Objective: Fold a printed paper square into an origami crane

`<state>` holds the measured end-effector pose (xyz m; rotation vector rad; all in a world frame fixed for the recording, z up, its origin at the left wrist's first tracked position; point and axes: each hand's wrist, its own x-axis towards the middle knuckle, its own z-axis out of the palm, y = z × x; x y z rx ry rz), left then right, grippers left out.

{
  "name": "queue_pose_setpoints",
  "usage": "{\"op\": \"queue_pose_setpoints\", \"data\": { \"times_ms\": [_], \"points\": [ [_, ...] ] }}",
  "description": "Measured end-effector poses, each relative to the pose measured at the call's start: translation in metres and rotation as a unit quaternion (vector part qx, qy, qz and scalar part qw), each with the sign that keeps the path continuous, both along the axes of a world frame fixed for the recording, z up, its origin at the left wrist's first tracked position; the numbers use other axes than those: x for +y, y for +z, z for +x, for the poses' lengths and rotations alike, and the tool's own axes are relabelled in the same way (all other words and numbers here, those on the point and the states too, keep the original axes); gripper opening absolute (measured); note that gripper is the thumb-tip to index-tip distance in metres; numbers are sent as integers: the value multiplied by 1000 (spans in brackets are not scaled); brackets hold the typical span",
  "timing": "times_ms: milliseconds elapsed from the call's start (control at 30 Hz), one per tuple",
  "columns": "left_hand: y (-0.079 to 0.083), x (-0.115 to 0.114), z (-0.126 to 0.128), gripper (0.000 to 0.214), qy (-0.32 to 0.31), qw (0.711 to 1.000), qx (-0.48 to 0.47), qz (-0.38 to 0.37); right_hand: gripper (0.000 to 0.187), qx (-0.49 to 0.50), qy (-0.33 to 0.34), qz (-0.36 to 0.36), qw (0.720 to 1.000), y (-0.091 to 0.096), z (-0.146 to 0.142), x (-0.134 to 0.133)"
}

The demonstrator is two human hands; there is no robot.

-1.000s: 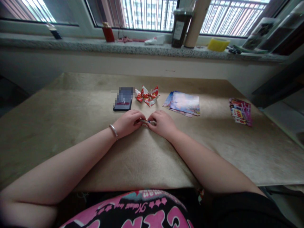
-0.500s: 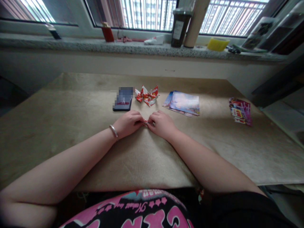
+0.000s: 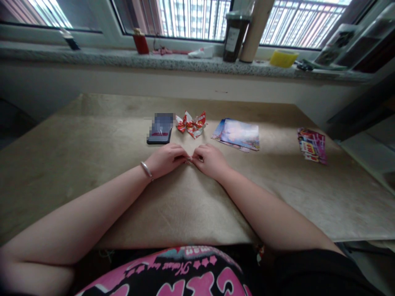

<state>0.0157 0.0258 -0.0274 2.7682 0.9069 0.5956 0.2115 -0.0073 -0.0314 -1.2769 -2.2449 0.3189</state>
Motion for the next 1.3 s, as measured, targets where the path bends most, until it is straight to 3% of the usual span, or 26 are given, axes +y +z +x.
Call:
{"op": "queue_pose_setpoints", "data": {
  "times_ms": [167, 267, 367, 467, 600, 833, 1300],
  "points": [
    [-1, 0, -4, 14, 3, 999, -20, -25, 10, 22, 2, -11, 1000, -2, 2, 1],
    [-1, 0, -4, 13, 33, 996, -38, -78, 4, 58, -20, -15, 998, -1, 3, 0],
    [-2, 2, -4, 13, 31, 987, -67, -139, 14, 83, -1, -19, 996, -1, 4, -3],
    [-1, 5, -5, 15, 25, 976, -92, -197, 21, 48, 51, -5, 998, 1, 3, -5],
    [2, 8, -6, 17, 15, 968, -99, -228, 10, -1, 59, 12, 998, 4, 0, -6],
    [7, 5, -6, 28, -11, 972, -100, -210, 7, 74, 23, -46, 996, 2, 1, -7],
    [-4, 6, -5, 17, -11, 997, -53, -62, 10, -28, -24, 51, 998, 2, 3, -2]
  ]
}}
